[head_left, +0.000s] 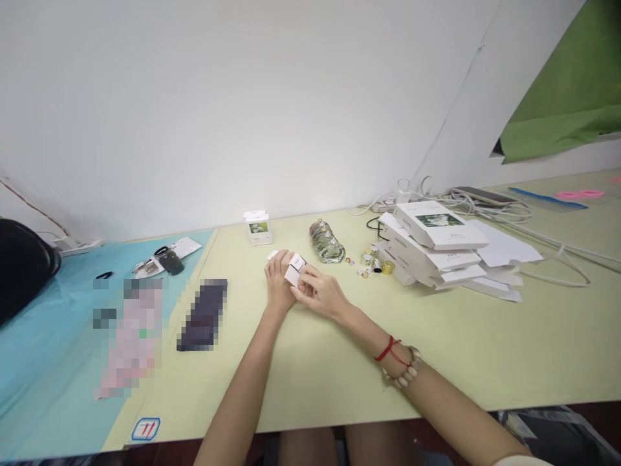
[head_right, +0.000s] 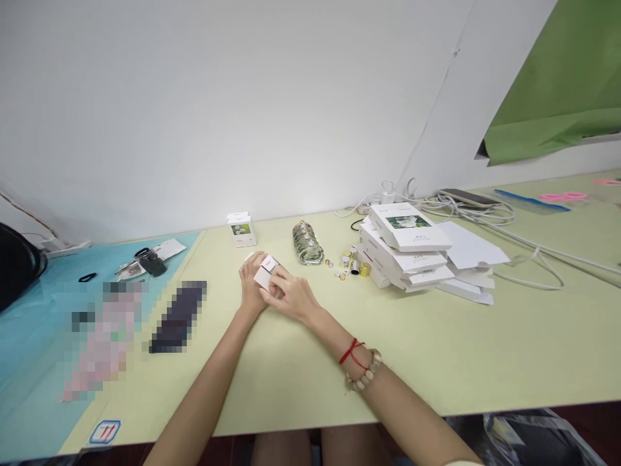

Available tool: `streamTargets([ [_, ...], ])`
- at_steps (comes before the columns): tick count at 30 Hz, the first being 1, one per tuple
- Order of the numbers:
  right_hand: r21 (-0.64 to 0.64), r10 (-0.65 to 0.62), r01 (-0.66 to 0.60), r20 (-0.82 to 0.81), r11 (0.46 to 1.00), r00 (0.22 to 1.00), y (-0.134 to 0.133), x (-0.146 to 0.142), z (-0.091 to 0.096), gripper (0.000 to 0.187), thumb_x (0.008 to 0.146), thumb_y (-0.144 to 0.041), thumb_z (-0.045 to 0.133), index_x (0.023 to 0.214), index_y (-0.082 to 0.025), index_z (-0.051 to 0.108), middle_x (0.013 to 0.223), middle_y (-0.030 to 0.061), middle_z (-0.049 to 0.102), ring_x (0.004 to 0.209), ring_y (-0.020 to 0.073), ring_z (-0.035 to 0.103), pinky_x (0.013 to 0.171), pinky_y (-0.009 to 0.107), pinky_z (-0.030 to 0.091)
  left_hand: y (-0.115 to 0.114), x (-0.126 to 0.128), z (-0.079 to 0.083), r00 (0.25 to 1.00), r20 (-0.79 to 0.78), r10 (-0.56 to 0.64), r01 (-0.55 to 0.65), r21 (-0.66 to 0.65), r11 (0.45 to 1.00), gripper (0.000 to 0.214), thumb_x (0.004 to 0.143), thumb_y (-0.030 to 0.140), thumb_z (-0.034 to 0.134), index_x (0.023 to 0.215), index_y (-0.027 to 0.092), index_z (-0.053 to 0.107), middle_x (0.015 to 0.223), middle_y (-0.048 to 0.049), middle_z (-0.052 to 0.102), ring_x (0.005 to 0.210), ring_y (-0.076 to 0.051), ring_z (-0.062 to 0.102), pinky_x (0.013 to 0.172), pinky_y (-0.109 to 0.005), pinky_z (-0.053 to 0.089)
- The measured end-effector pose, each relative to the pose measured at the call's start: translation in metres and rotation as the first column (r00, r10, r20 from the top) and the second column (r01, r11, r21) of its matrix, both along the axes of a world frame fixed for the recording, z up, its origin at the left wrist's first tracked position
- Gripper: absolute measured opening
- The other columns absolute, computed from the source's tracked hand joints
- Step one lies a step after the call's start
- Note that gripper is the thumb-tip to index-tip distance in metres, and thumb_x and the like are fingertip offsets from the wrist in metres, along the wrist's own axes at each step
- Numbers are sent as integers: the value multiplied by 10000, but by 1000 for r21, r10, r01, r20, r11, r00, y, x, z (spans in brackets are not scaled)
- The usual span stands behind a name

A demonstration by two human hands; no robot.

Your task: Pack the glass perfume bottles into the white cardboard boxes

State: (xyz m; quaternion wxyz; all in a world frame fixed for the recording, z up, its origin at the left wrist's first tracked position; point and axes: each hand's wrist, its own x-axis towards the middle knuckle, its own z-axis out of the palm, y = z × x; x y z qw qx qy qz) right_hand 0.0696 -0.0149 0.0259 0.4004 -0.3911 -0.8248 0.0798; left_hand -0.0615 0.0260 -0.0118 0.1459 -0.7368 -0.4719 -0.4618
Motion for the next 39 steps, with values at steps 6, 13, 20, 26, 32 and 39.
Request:
streamTargets([
  [6,-79,-6,8,23,997,1000,1,2,4,324,886,-356,345,669,-185,515,729,13,536,582,93,453,566,213,337,-1,2,1,1000,-12,-6,6,0,1000,528,730,309,553,1209,161,388,1217,-142,485,1189,-236,397,982,-391,290],
  [13,-144,-140,144,41,979,989,4,2,3,216,867,-324,397,802,-211,569,738,-8,630,586,104,524,575,217,320,-1,-2,3,1000,-24,11,-11,-17,1000,548,726,359,571,1203,153,398,1214,-149,494,1198,-241,403,988,-377,270],
  [20,-142,-244,241,-6,960,970,5,4,3,141,838,-317,464,868,-254,586,768,-40,662,590,96,564,570,210,323,-2,-2,5,998,36,54,-53,-11,999,632,696,409,597,1227,156,368,1219,-135,499,1169,-243,428,961,-366,292],
  [26,-109,-297,286,-96,952,950,8,7,2,141,822,-297,488,845,-240,615,825,-26,660,652,104,573,600,217,365,-7,-2,3,999,-22,30,-30,-25,999,647,692,392,606,1245,165,356,1263,-140,475,1201,-249,411,946,-354,293],
  [32,-121,-325,309,-145,943,935,9,7,-1,188,827,-327,490,888,-261,655,881,-16,655,652,107,577,606,227,394,-10,1,3,998,-1,58,-58,-9,998,628,702,362,595,1248,170,354,1260,-141,482,1204,-254,414,939,-357,287],
  [39,-206,-235,199,-170,958,957,3,-1,-3,248,779,-340,550,1005,-251,600,963,-2,599,574,81,552,649,231,425,-14,2,3,988,86,130,-130,-1,992,616,715,382,561,1248,159,346,1236,-140,496,1182,-259,430,936,-377,303],
])
